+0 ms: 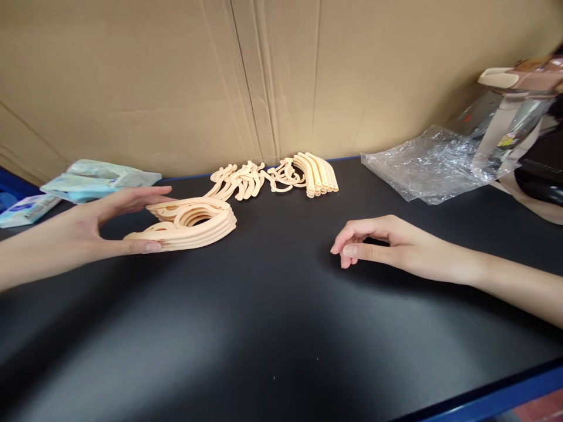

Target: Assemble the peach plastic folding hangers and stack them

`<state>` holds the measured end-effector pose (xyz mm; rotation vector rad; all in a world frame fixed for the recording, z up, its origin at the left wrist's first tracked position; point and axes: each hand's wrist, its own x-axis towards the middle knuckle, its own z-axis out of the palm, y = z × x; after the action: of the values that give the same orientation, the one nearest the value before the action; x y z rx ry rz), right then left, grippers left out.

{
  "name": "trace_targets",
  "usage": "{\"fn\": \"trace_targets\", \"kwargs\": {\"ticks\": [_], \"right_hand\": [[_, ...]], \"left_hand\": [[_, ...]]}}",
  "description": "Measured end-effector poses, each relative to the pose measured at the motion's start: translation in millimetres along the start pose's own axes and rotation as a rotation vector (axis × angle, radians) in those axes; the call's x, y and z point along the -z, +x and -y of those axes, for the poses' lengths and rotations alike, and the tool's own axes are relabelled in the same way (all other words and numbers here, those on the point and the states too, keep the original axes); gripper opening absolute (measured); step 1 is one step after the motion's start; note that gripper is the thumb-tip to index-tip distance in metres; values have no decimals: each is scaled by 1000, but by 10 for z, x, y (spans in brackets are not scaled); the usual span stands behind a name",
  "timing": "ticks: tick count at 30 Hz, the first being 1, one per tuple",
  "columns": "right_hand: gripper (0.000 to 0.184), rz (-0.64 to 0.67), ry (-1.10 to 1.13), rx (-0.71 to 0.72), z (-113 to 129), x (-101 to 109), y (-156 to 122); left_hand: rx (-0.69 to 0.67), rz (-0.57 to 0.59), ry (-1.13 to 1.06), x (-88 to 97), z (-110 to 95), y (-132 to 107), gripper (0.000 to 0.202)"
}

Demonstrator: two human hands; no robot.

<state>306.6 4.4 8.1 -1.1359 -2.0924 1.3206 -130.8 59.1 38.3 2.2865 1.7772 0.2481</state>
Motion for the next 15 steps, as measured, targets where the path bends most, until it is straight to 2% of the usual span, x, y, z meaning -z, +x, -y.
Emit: {"fn": "trace_targets", "kwargs": {"ticks": [6, 9, 15], "right_hand": [[23, 8, 10, -8, -7, 3, -7], [24, 4, 11, -7, -8, 5, -11], [27, 10, 5, -2, -7, 3, -8]], "left_hand": [[-12, -110, -44, -66, -173, -84, 99], [-10, -84, -73, -72, -205, -100, 100], [-29, -54, -73, -41, -102, -54, 101]]}}
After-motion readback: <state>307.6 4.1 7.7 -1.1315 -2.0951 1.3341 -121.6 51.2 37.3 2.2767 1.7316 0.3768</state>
